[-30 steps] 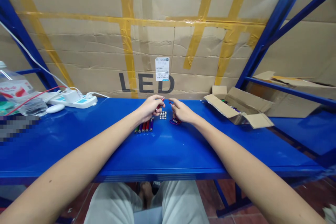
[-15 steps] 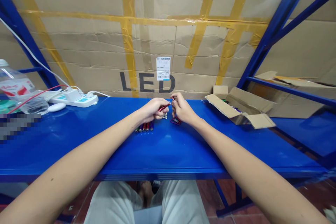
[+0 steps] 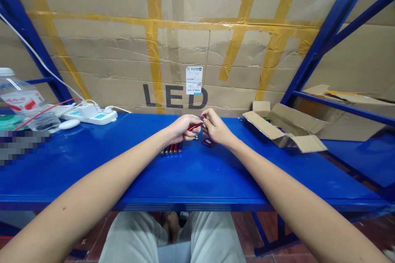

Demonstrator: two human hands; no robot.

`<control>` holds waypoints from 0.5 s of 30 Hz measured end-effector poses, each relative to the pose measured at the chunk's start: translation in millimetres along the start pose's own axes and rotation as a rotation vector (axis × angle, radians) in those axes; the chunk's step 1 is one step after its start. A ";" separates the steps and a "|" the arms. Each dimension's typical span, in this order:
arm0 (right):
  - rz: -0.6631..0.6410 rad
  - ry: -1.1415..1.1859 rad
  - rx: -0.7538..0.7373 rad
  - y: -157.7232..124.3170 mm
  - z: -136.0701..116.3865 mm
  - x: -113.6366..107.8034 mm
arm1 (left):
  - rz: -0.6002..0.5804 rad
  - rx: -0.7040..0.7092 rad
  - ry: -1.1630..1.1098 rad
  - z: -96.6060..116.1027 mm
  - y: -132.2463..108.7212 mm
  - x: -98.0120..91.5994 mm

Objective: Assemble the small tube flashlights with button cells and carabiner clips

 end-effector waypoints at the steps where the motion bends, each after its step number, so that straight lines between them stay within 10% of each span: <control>1: -0.008 0.018 -0.007 0.0 -0.7 0.8 | 0.000 -0.001 -0.005 0.0 0.1 -0.2; 15: -0.051 0.118 -0.068 -2.6 -13.8 1.2 | -0.042 0.023 -0.075 5.9 0.2 -3.3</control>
Point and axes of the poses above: each hand's wrist, its own y-axis towards the middle knuckle, its own x-axis out of the palm, z = x × y, the point moved 9 cm from there along y, towards the middle knuckle, and after that the axes turned 6 degrees about z, right-handed, at the moved point
